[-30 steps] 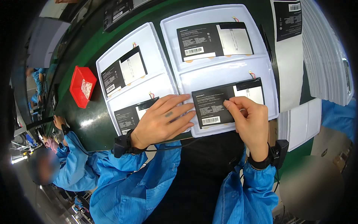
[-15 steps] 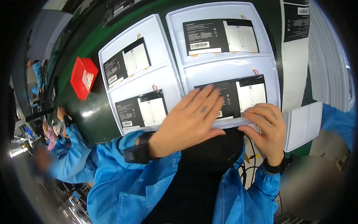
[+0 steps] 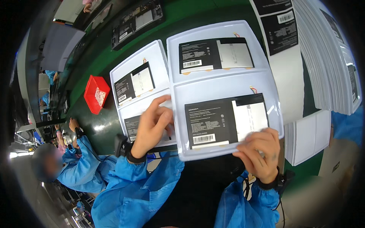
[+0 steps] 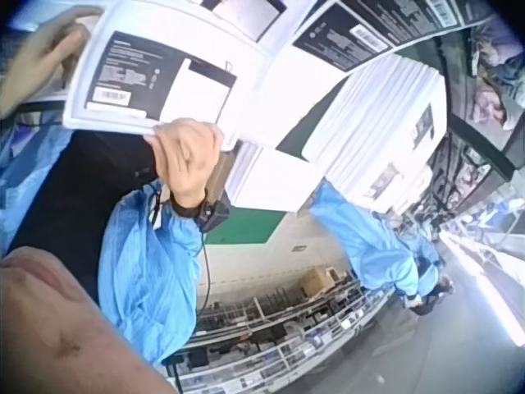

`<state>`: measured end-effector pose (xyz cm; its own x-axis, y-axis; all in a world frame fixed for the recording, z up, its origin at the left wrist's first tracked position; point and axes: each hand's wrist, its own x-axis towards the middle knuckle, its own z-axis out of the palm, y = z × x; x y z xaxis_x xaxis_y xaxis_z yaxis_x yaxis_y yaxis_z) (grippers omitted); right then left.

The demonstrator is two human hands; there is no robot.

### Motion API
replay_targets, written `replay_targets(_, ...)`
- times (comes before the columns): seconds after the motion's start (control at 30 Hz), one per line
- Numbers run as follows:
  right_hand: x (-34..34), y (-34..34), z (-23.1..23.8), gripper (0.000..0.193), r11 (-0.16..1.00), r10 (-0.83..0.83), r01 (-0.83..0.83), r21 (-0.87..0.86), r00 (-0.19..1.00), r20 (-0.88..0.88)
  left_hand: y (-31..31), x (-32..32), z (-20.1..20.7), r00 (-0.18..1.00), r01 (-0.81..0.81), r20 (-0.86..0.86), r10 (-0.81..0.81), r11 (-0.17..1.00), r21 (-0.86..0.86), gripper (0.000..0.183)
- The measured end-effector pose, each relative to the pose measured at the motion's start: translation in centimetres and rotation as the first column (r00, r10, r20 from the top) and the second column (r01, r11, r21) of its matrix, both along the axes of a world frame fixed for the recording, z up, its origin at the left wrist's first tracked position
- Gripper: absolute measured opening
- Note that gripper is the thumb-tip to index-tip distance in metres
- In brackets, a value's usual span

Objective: Assembling electronic components by applying labels to batteries and using a tool to secure parts in a chassis.

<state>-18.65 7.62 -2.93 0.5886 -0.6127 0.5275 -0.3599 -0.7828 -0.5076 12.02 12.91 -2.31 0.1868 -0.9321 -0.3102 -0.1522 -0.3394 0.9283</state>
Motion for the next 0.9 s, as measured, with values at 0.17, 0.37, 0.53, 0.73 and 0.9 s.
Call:
replay_targets(0.17,0.6,-0.3,2.4,0.035,0.996,0.043,-0.049,-0.076,0.996,-0.082,-2.3,-2.6,-0.9,0.746,-0.246,-0.631,0.212,0.969,0.034,0.055)
replay_targets(0.37,-0.6,-1.0,1.2,0.033,0.866,-0.306,0.155,0.476,0.917,0.257,-0.3,0.6,-0.2,0.752,-0.318,-0.625,0.209,0.946,-0.066,0.052)
replay_targets(0.53,7.1,0.1,0.5,0.034,0.820,-0.059,-0.093,0.565,0.968,0.244,3.6,5.9,-1.9,0.836,-0.504,-0.275,0.474,0.862,-0.047,0.055)
replay_targets(0.73,12.6,2.2,-0.9,0.056,0.831,0.258,-0.268,0.487,0.962,0.089,8.3,10.7,-1.6,0.674,-0.355,0.656,0.339,0.928,-0.115,0.032)
replay_targets(0.9,14.9,3.7,-2.2,0.057,0.875,0.336,-0.242,0.419,0.927,-0.167,9.1,11.0,-3.4,0.336,-0.277,0.866,0.371,0.917,-0.286,0.030)
